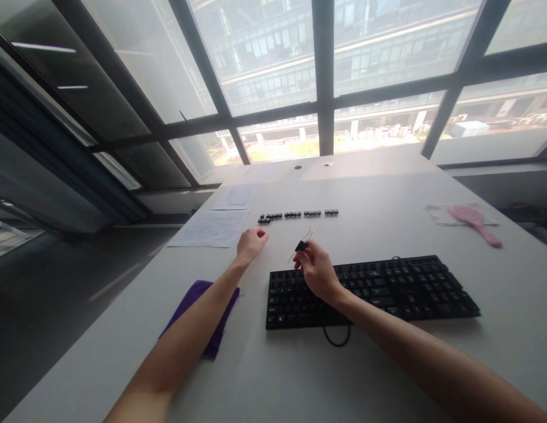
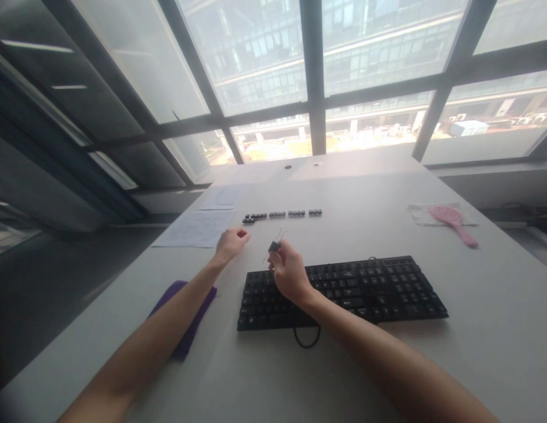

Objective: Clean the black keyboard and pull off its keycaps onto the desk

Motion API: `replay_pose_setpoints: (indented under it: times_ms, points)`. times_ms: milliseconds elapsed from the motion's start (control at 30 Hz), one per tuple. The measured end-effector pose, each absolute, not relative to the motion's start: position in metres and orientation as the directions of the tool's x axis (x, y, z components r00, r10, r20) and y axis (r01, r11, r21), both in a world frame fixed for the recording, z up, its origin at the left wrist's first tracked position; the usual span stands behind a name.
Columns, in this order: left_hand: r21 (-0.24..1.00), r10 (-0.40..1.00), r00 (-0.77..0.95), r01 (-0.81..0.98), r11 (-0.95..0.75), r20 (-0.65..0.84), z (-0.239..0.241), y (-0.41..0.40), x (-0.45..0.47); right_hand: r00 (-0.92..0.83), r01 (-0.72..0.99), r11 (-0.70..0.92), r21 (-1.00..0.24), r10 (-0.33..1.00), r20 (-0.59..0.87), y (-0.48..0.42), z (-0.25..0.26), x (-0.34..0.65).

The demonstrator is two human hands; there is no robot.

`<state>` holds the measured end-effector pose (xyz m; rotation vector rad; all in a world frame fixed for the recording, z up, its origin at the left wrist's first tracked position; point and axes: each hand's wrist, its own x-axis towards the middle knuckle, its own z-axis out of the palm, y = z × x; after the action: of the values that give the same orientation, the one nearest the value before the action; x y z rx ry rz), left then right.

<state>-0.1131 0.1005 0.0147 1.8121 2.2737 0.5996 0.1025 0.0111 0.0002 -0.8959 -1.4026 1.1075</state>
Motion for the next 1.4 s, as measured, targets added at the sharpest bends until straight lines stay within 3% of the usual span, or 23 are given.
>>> replay_pose_setpoints:
  times_ms: [167,333,700,1033,1233,1400]
  points:
    - [0.41,0.977,0.077,0.899,-0.153,0.197,0.02,0.021,-0.089,-0.219,0.097,0.332,-0.938,0.927,0.306,0.013,0.007,0.114]
    - [0.526,0.941,0.197,0.789,-0.318,0.275,0.013,-0.019,-0.064,-0.303,0.173,0.411,-0.895,0.887,0.349,0.011,0.001,0.119]
    - [0.501,0.91,0.228,0.775,-0.385,0.347,-0.005,-0.029,-0.058,-0.441,0.239,0.52,-0.82,0.81,0.386,0.005,-0.003,0.117]
    - [0.454,0.885,0.372,0.76,-0.464,0.282,0.006,-0.033,-0.062,-0.586,0.31,0.71,-0.632,0.666,0.462,-0.008,-0.003,0.122]
    - [0.56,0.914,0.377,0.73,-0.392,0.149,0.012,-0.021,-0.065,-0.506,0.278,0.616,-0.737,0.746,0.433,-0.006,-0.003,0.119]
    - [0.513,0.907,0.408,0.759,-0.401,0.104,0.016,-0.016,-0.062,-0.478,0.275,0.59,-0.759,0.769,0.424,-0.002,-0.009,0.118]
